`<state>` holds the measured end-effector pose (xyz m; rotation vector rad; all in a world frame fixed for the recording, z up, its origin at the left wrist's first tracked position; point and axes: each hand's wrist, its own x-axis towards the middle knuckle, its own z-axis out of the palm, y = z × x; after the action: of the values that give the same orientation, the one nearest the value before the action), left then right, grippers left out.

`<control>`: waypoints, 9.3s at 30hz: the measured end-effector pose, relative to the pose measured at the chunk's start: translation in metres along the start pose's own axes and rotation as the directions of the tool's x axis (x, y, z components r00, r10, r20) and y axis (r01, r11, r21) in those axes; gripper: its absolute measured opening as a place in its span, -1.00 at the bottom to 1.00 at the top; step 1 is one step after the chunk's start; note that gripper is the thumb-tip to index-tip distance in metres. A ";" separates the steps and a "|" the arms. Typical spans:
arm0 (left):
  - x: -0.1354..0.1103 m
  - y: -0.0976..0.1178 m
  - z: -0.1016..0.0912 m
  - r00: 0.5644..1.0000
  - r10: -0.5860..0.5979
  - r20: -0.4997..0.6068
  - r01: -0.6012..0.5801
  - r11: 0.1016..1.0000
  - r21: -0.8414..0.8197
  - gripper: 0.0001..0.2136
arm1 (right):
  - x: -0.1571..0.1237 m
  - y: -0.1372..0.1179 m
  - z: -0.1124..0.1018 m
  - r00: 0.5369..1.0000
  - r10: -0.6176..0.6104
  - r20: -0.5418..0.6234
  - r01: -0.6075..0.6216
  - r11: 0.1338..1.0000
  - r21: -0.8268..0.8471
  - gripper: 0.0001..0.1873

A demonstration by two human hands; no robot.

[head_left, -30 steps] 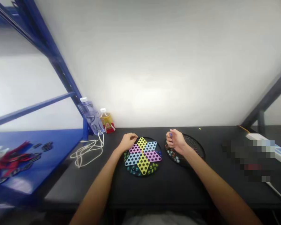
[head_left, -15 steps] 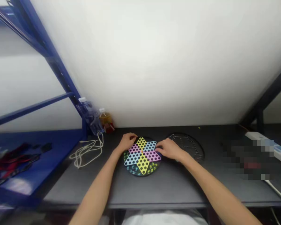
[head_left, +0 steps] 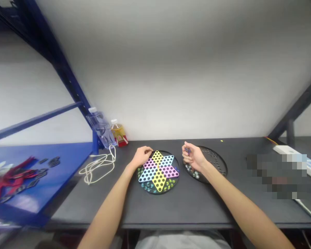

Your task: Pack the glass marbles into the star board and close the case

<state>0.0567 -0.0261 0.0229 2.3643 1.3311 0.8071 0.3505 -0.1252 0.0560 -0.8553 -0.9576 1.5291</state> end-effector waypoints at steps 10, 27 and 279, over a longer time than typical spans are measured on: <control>-0.001 0.001 0.000 1.000 -0.005 0.005 0.005 1.000 0.005 -0.78 | -0.017 -0.007 0.013 0.953 -0.090 0.289 0.301 0.187 -0.935 -0.73; 0.001 0.001 0.001 1.000 -0.002 0.011 0.002 1.000 0.020 -0.76 | -0.005 0.001 0.010 0.989 0.056 0.138 -0.045 0.995 -0.086 -0.67; 0.001 0.001 -0.012 0.988 -0.143 0.061 0.149 0.981 -0.128 -0.75 | -0.002 0.001 0.009 0.990 -0.142 -0.002 0.103 0.729 -0.677 -0.63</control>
<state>0.0501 -0.0254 0.0333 2.1439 1.3676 0.7606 0.3422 -0.1286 0.0585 -1.3032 -1.5424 1.0176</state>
